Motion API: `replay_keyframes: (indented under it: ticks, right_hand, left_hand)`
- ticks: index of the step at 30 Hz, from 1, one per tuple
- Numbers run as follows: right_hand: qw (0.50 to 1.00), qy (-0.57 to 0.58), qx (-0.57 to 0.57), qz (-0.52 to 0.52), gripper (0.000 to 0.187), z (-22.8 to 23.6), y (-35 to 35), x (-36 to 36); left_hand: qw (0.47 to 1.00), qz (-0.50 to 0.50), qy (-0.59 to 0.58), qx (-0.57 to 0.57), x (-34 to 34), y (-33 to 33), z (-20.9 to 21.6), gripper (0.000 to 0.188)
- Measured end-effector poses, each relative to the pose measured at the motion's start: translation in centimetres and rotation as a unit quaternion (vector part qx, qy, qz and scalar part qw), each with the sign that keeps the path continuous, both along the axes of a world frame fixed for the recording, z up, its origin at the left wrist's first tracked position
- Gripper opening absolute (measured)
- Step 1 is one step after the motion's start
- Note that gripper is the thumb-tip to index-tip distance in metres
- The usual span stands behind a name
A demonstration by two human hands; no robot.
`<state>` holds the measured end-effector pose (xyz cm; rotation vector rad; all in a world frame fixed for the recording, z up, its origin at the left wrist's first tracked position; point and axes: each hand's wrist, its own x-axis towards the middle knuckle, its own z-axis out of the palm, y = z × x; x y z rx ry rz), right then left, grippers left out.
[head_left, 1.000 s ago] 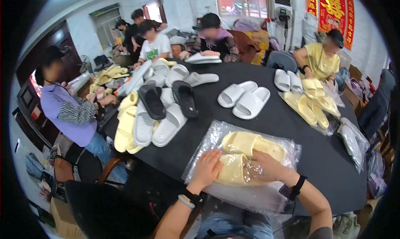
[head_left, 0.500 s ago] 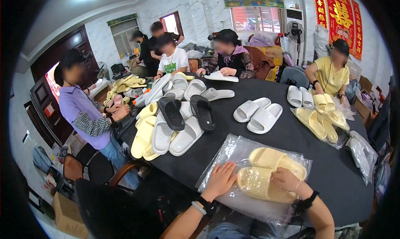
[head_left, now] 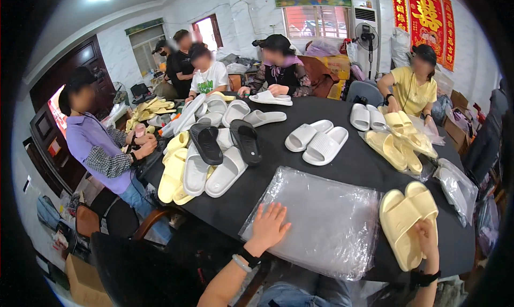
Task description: The person places pairs of yellow, white, and black slippers into clear plastic bags on a table. They open the bags, insert the slippers, and set the packaged pairs aside. Other people at the table perform similar packaging tasks.
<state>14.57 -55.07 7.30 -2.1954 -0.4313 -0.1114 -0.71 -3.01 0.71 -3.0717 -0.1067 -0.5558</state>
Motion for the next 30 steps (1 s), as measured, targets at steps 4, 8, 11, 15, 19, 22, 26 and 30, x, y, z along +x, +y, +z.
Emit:
replay_keyframes:
  ticks: [4,8,11,15,19,22,26,30]
  right_hand:
    - [0.998,-0.052,0.038,0.015,0.022,6.4,4.3,-2.3]
    - [0.985,-0.079,0.082,0.13,0.015,9.5,12.3,-3.9]
    - [0.964,-0.082,0.029,0.252,0.014,9.8,17.5,-4.3]
    - [0.933,-0.153,-0.083,0.315,0.027,6.7,24.4,-3.9]
    - [0.932,-0.146,-0.188,0.274,0.046,1.1,27.2,-2.0]
    - [0.938,-0.092,-0.185,0.279,0.059,-0.1,26.6,-2.1]
    - [0.944,-0.07,-0.133,0.295,0.058,0.9,23.7,-3.8]
    - [0.967,-0.081,-0.113,0.212,0.055,0.6,19.1,-6.7]
  left_hand:
    - [1.0,0.001,0.03,0.004,-0.6,0.7,0.7,0.058]
    - [0.999,0.02,0.021,0.018,-2.0,2.2,1.6,0.058]
    - [0.999,0.047,0.026,0.011,-2.1,3.1,1.6,0.06]
    - [0.995,0.065,0.048,-0.058,-2.3,4.8,0.7,0.064]
    - [0.996,0.02,0.006,-0.084,-1.6,5.6,-1.3,0.061]
    - [0.996,0.024,0.017,-0.088,-1.4,5.4,-1.0,0.061]
    - [0.995,0.042,0.036,-0.082,-1.8,5.5,-0.9,0.063]
    - [0.993,0.038,0.047,-0.097,-1.8,5.8,-0.6,0.063]
